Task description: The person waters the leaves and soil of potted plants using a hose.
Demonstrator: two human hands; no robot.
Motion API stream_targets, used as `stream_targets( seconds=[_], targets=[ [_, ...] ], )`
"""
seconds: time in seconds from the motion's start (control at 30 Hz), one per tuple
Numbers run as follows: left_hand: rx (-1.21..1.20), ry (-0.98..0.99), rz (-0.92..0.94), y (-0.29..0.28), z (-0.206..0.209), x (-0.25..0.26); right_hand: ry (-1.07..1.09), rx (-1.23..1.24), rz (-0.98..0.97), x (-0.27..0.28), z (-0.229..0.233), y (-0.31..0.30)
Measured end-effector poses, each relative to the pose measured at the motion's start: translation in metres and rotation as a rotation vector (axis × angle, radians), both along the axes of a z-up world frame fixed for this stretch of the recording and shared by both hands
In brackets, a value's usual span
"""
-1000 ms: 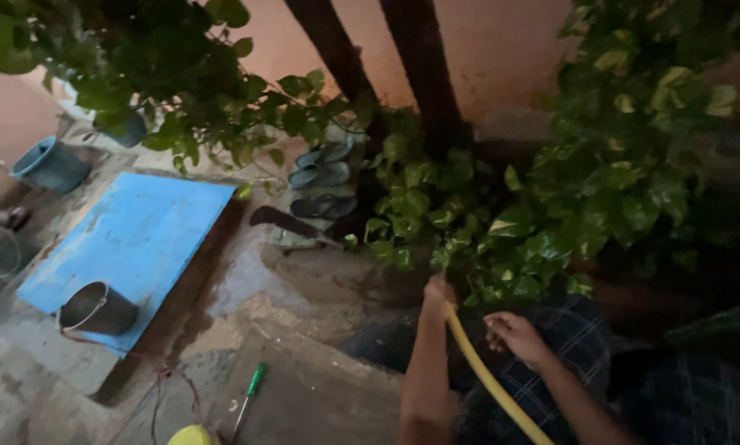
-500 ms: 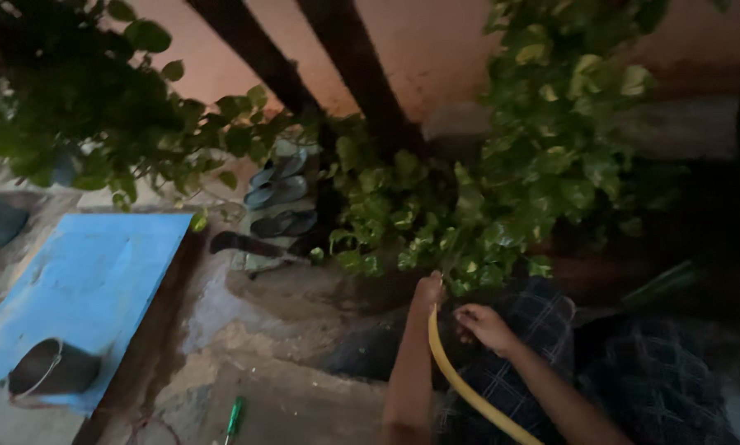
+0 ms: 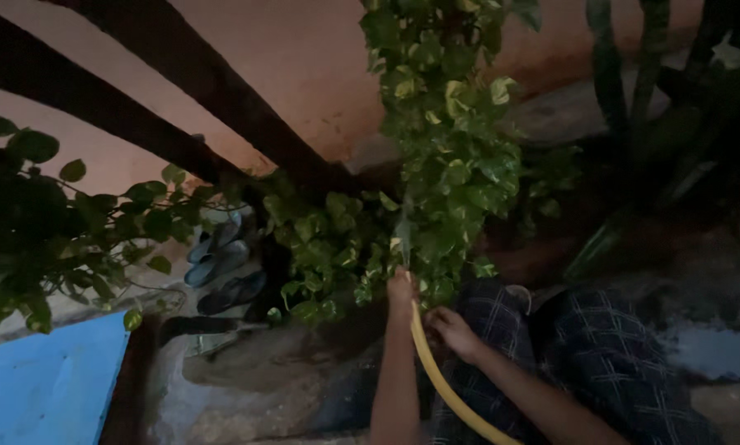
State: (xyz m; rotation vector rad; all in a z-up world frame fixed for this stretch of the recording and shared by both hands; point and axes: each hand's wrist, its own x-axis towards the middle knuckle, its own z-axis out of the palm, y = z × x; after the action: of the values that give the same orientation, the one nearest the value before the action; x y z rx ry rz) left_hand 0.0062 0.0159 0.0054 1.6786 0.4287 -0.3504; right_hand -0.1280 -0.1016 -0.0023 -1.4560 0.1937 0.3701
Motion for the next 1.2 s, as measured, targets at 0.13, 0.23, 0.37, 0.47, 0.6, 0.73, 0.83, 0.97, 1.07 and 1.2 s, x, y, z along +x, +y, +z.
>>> stream_targets(
  seconds=[0.13,0.23,0.37,0.47,0.6,0.73,0.83,0.97,1.07,1.2],
  targets=[
    [0.118,-0.137,-0.014,-0.004,-0.005,-0.009,0.063,0.100,0.040,0.003,-0.010,0.008],
    [0.381,-0.201,-0.192,-0.016,-0.015,-0.013,0.020,0.112,0.077,0.003,-0.024,0.010],
    [0.288,-0.212,-0.165,-0.020,-0.017,-0.006,0.068,0.128,-0.042,0.002,-0.032,0.007],
    [-0.016,-0.227,0.049,-0.023,-0.015,-0.005,0.093,0.218,-0.083,0.004,-0.033,0.002],
    [0.036,-0.567,0.030,-0.036,-0.014,-0.001,0.075,0.223,-0.036,0.005,-0.036,0.002],
    [0.050,-0.367,0.034,-0.032,-0.016,-0.003,0.087,0.219,-0.022,0.003,-0.037,0.002],
    [0.162,-0.212,0.033,-0.024,-0.015,0.000,0.000,0.118,0.066,0.002,-0.038,0.005],
    [0.213,-0.461,0.019,-0.028,-0.010,-0.005,0.024,0.076,0.009,0.004,-0.042,0.003],
    [-0.265,-0.903,-0.030,-0.040,0.014,0.000,-0.021,0.233,-0.004,0.007,-0.041,0.000],
    [-0.285,-0.767,-0.030,-0.037,0.037,0.006,-0.018,0.502,-0.035,0.004,-0.033,0.001]
  ],
)
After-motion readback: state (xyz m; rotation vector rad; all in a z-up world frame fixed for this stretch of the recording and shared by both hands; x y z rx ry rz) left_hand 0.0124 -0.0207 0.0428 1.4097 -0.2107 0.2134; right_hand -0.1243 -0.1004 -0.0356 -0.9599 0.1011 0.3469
